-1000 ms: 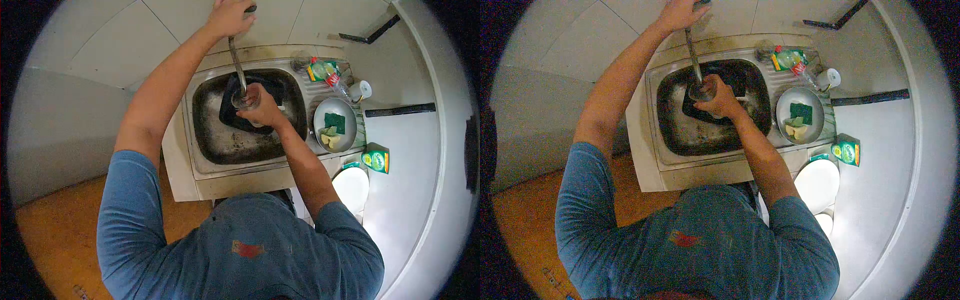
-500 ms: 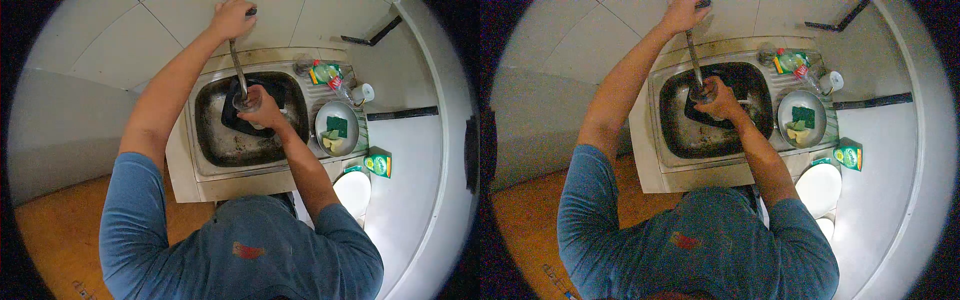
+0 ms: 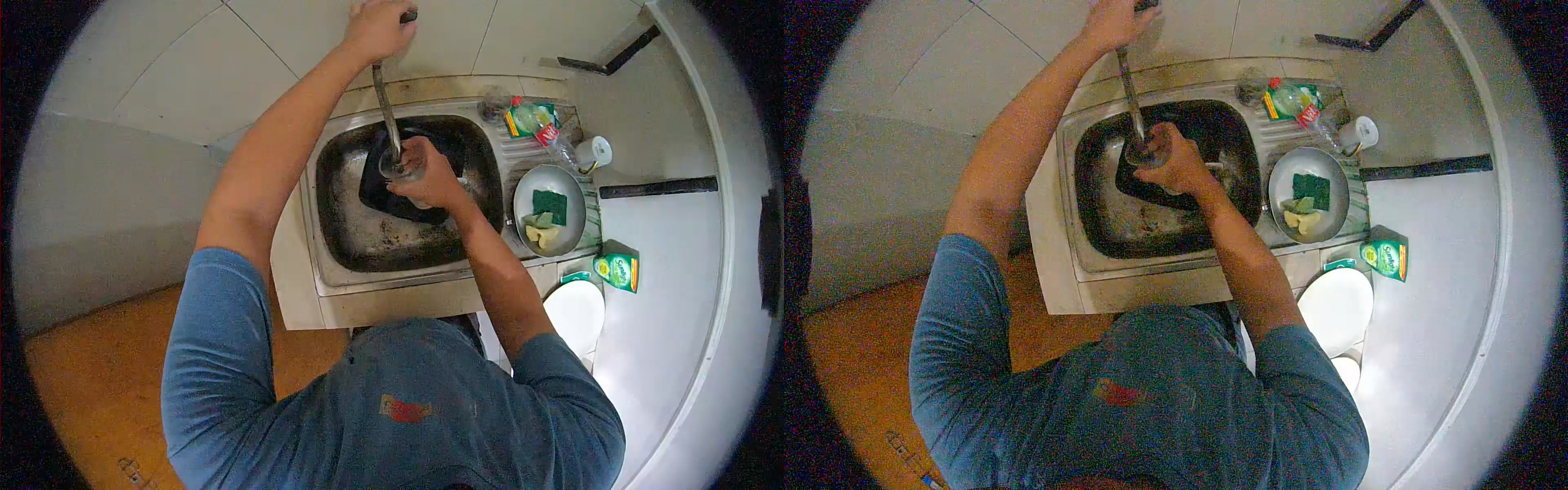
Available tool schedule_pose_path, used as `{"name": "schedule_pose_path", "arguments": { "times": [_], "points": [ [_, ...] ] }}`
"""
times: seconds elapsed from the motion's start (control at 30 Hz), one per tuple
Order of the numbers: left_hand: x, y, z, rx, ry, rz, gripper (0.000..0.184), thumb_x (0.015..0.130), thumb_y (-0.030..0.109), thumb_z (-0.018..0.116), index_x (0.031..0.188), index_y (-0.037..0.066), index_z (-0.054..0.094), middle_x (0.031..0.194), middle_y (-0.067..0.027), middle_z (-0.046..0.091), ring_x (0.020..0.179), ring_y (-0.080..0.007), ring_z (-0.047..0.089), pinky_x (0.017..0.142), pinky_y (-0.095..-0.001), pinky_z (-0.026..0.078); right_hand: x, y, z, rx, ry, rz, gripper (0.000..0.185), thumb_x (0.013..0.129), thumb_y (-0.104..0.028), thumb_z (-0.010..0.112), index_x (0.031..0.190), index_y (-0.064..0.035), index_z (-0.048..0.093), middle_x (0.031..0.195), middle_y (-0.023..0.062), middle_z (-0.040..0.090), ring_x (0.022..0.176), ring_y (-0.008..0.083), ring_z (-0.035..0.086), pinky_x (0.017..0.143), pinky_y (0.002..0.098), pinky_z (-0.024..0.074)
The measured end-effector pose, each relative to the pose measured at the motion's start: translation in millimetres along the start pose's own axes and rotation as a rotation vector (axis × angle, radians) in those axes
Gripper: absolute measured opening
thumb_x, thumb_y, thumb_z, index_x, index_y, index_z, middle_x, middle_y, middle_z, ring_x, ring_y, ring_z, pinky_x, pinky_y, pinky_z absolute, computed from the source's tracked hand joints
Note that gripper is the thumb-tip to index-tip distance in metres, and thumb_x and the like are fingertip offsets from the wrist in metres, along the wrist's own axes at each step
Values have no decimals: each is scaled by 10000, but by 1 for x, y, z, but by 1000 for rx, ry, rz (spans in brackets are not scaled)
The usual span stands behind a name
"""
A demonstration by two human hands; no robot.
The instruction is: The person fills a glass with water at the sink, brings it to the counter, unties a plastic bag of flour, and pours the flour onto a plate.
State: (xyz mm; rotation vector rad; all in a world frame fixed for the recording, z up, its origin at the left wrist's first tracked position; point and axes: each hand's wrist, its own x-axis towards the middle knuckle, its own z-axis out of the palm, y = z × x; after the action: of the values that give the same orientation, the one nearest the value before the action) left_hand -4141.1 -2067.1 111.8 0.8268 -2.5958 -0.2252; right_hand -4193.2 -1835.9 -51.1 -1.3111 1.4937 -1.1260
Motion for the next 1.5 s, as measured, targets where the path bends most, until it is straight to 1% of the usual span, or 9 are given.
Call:
{"name": "schedule_pose_path", "arguments": {
  "times": [0.17,0.23,0.33,0.53,0.6,0.7,1.13,1.43,1.5],
  "points": [
    [-1,9,-2,59,28,-22,300,819,233,638,1058,58,686,1017,-175,679,1049,-369,579,980,-517,390,3,9,1,-44,23,-46,849,562,-260,919,1246,-39,467,999,108,643,903,203,631,851,354,513],
    [-1,15,-2,129,17,-61,297,823,244,631,1045,55,691,1009,-179,681,1042,-372,580,974,-517,400,4,8,-1,-73,11,-21,928,523,-343,921,1275,-66,452,1063,106,676,1014,273,663,944,393,493],
    [0,15,2,185,45,-57,310,834,269,616,1047,58,692,1019,-183,680,1032,-380,579,966,-531,401,3,5,-2,-71,11,14,925,526,-346,915,1277,-64,456,1058,108,677,1018,288,658,944,395,489],
    [1,11,9,84,109,-53,295,873,282,583,1037,64,696,1029,-174,687,1060,-390,576,1001,-553,362,7,17,2,-54,27,-35,926,516,-347,920,1270,-54,470,1043,116,679,996,299,659,931,403,494],
    [1,13,6,89,7,-118,293,888,284,573,1046,71,699,1038,-162,691,1080,-379,573,1022,-560,337,5,16,1,-63,31,-48,933,511,-354,922,1269,-51,471,1043,116,680,998,299,659,932,404,494],
    [1,16,7,123,27,-132,301,896,299,574,1058,77,698,1041,-157,692,1101,-366,563,1030,-569,318,7,17,0,-58,23,-52,940,503,-363,924,1266,-48,475,1043,118,680,1003,303,657,935,402,493],
    [5,5,16,120,61,-146,315,900,335,572,1063,102,709,1044,-128,695,1098,-355,552,1001,-580,312,8,14,-4,-117,27,-87,912,514,-383,915,1258,-78,485,1032,116,677,995,314,651,929,412,485],
    [4,-3,15,53,34,-118,329,814,361,594,1012,136,728,1036,-114,698,1117,-348,537,1035,-571,274,5,12,-4,-92,30,-45,922,515,-402,920,1251,-70,475,1036,117,677,993,313,654,933,414,488],
    [4,-6,14,15,32,-77,319,772,398,613,932,155,744,990,-93,696,1135,-336,521,1037,-591,251,6,15,-2,-109,38,-52,919,517,-402,919,1251,-74,475,1044,120,677,998,316,654,931,416,489]
  ]
}}
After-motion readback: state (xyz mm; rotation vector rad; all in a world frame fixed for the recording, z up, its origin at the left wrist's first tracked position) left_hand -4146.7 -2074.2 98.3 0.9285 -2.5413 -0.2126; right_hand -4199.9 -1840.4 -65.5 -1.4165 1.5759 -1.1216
